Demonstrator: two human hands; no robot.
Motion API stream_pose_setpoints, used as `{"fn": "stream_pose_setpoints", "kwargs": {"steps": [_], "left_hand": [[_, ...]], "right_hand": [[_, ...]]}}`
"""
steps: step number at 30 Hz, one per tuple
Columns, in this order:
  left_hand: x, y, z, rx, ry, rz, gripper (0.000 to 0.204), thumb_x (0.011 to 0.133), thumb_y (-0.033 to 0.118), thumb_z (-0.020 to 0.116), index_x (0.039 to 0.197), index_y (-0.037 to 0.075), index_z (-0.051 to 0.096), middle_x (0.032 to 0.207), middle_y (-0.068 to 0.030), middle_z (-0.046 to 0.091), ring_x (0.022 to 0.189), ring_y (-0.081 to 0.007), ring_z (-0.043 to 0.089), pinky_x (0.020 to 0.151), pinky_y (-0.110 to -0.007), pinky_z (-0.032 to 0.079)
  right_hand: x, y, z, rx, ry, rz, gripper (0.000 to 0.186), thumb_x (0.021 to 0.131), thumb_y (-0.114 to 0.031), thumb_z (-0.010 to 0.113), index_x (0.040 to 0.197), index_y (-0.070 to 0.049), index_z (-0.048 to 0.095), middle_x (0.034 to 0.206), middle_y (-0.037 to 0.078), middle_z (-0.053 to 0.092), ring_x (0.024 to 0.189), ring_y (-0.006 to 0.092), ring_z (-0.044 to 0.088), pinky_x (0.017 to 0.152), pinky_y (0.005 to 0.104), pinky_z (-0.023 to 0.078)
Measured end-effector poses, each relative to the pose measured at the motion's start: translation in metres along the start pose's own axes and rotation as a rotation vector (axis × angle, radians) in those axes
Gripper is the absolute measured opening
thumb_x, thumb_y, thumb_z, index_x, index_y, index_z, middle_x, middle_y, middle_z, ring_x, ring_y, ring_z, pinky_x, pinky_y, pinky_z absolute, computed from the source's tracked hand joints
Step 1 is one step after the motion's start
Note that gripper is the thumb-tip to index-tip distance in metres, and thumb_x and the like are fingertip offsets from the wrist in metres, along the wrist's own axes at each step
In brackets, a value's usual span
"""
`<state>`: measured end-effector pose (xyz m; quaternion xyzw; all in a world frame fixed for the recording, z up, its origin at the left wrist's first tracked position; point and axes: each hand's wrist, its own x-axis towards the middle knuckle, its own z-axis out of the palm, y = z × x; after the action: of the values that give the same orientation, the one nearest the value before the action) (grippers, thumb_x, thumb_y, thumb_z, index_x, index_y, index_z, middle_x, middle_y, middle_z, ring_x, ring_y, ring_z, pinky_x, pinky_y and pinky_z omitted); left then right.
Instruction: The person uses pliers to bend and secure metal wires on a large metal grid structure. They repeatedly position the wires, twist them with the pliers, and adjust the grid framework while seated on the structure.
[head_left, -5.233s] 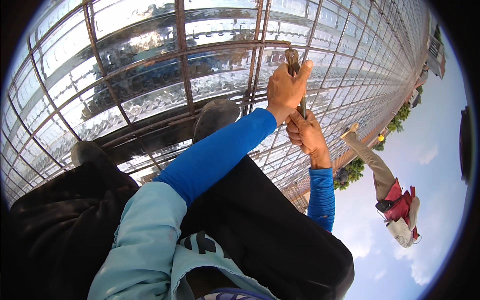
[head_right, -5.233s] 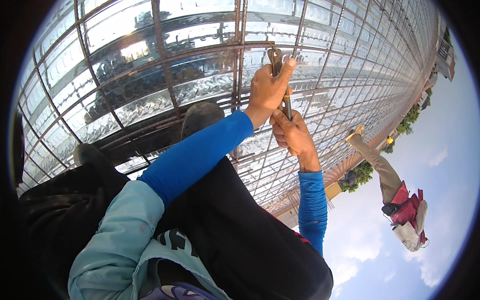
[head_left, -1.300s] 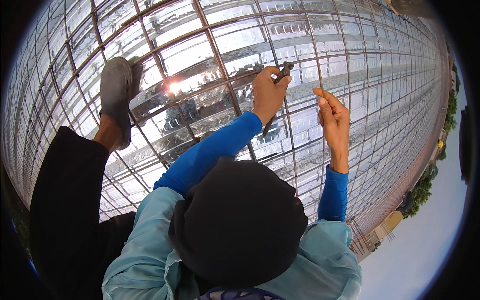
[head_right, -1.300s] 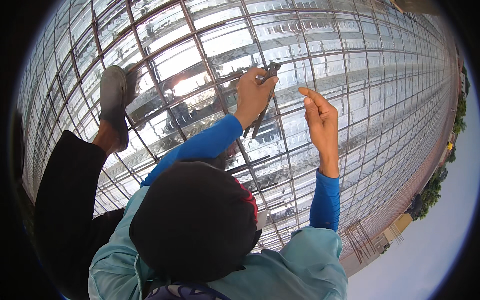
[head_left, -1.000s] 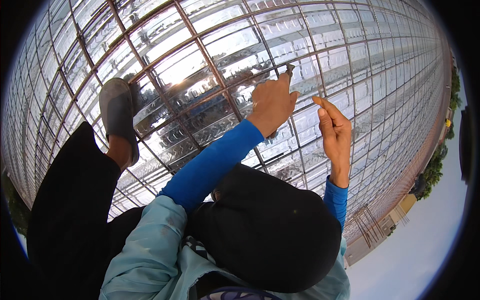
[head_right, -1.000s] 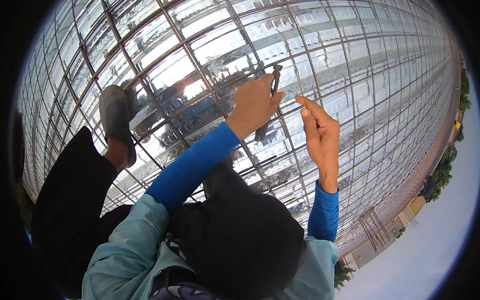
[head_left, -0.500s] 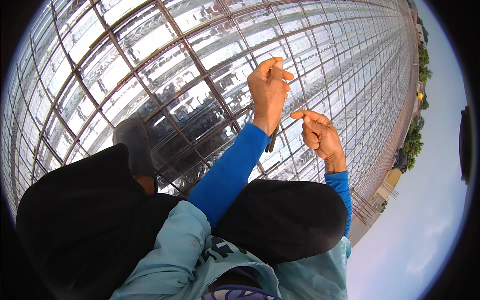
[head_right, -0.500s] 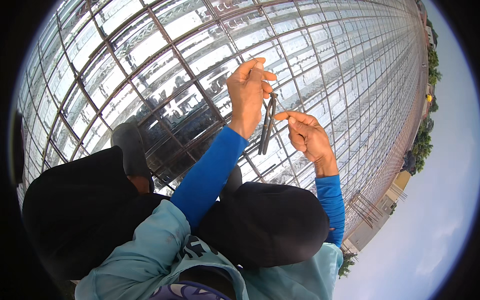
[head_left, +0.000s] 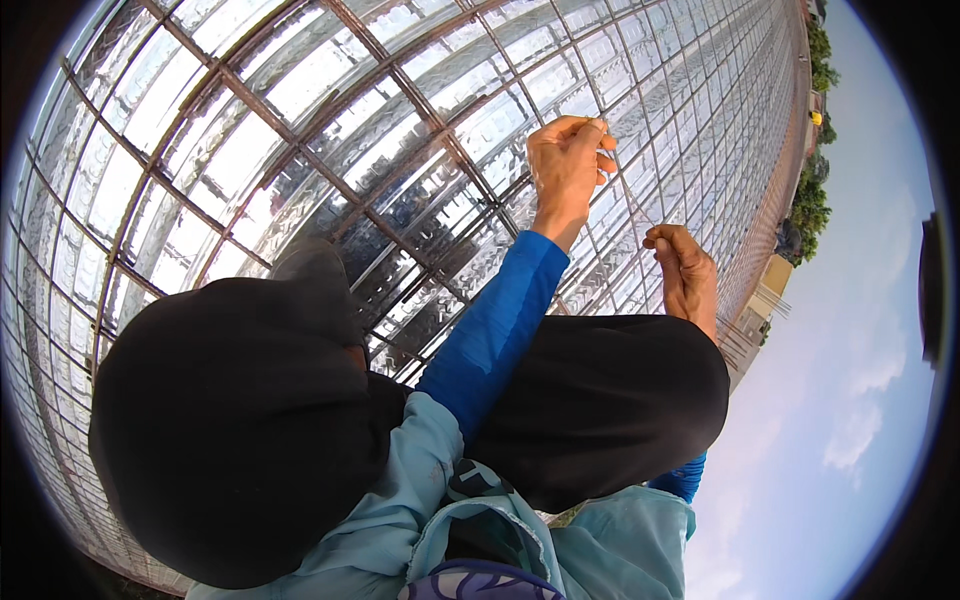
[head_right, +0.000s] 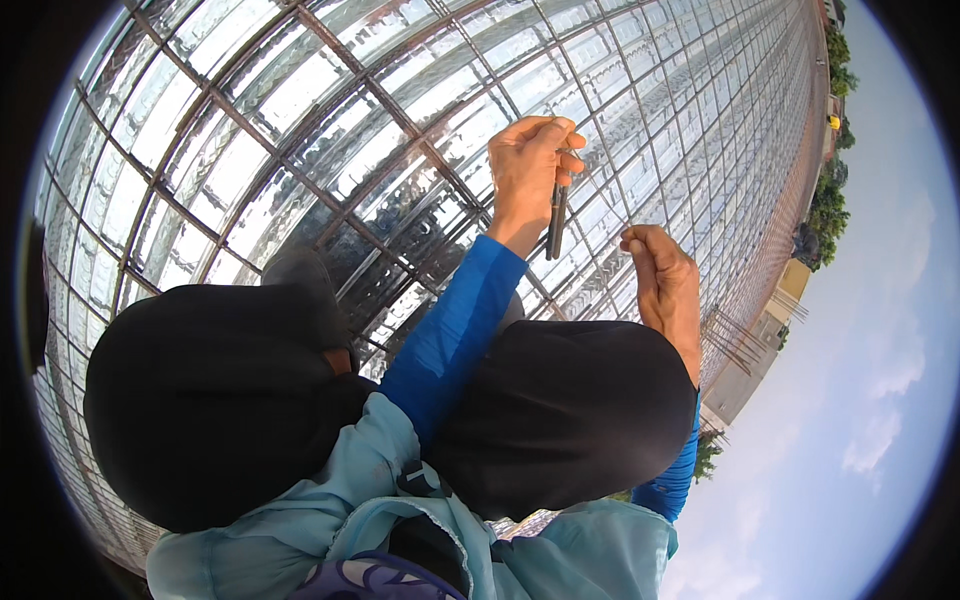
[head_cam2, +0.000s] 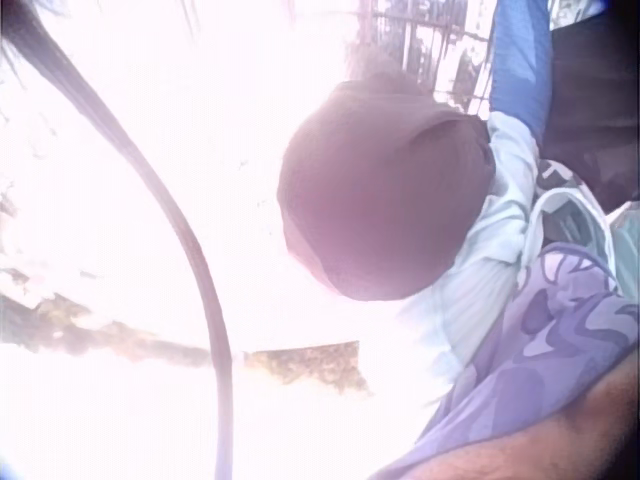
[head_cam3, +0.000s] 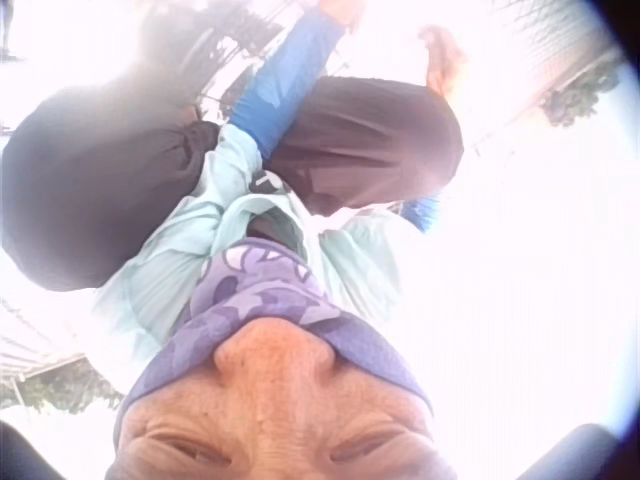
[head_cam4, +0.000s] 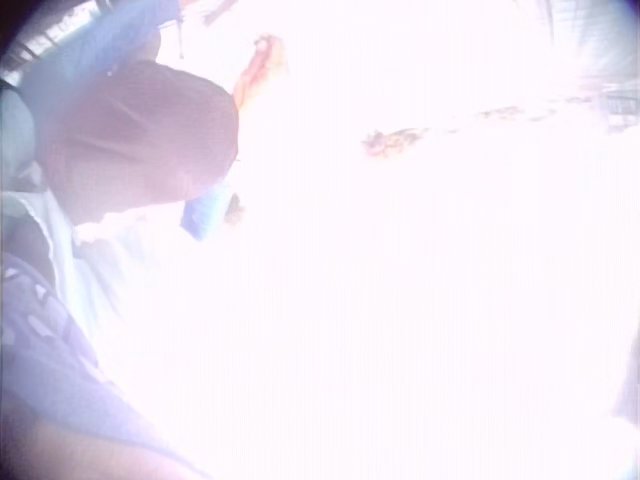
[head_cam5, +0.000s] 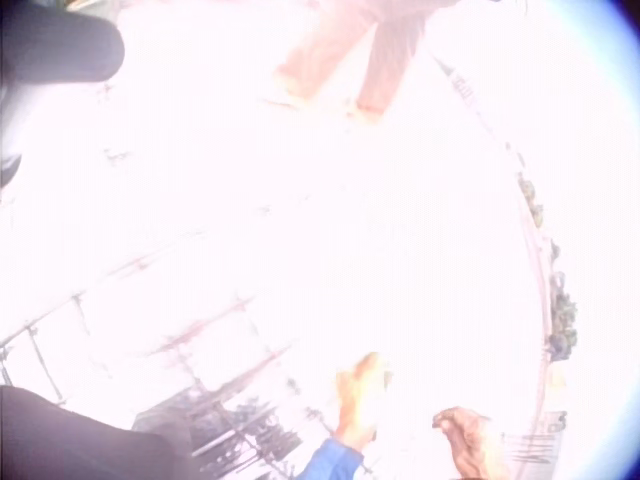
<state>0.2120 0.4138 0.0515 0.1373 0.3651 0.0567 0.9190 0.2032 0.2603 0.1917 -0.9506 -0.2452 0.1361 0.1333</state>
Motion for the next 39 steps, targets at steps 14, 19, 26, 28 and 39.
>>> {"fn": "stream_pose_setpoints", "kwargs": {"steps": [14,19,26,28,39], "left_hand": [[0.024,0.028,-0.067,0.132,-0.15,-0.067,0.018,0.098,0.014,0.07,0.094,-0.004,0.072,0.079,-0.0126,0.071,0.058,-0.0166,0.068,0.05,-0.028,0.054],[0.032,0.024,-0.083,0.114,-0.087,-0.111,0.019,0.098,0.012,0.069,0.095,-0.006,0.071,0.08,-0.0148,0.071,0.059,-0.0182,0.069,0.05,-0.028,0.055],[0.048,0.011,-0.094,-0.06,0.012,-0.004,0.019,0.099,0.013,0.069,0.102,-0.005,0.071,0.084,-0.0144,0.071,0.067,-0.0186,0.07,0.058,-0.026,0.055],[0.052,0.036,-0.09,0.194,-0.042,-0.028,0.02,0.099,0.012,0.068,0.101,-0.007,0.072,0.082,-0.014,0.071,0.065,-0.0193,0.071,0.055,-0.027,0.056],[0.136,0.107,-0.131,1.756,-0.178,1.053,0.02,0.092,0.008,0.066,0.107,0.013,0.079,0.096,-0.0071,0.076,0.087,-0.0302,0.073,0.076,-0.044,0.058]], "right_hand": [[0.006,0.018,0.096,0.385,-0.413,0.296,0.037,0.109,-0.017,0.055,0.143,-0.005,0.057,0.084,0.011,0.075,0.079,0.0163,0.071,0.076,0.0338,0.056],[0.04,-0.024,0.112,0.183,-0.221,0.302,0.031,0.107,-0.015,0.057,0.137,-0.005,0.061,0.08,0.011,0.069,0.068,0.0162,0.064,0.068,0.0347,0.053],[0.036,-0.025,0.171,1.133,-0.131,0.464,0.031,0.111,-0.019,0.052,0.132,0.0,0.065,0.064,-0.01,0.04,0.053,0.0012,0.033,0.049,0.0197,0.024],[0.037,-0.018,0.178,1.118,-0.113,0.455,0.032,0.11,-0.018,0.052,0.135,0.0,0.064,0.064,-0.009,0.041,0.054,0.0016,0.034,0.05,0.0201,0.026],[0.099,0.047,0.22,0.475,-0.216,0.231,0.031,0.106,-0.01,0.052,0.13,-0.003,0.07,0.067,-0.002,0.053,0.061,0.0053,0.047,0.058,0.024,0.04]]}}
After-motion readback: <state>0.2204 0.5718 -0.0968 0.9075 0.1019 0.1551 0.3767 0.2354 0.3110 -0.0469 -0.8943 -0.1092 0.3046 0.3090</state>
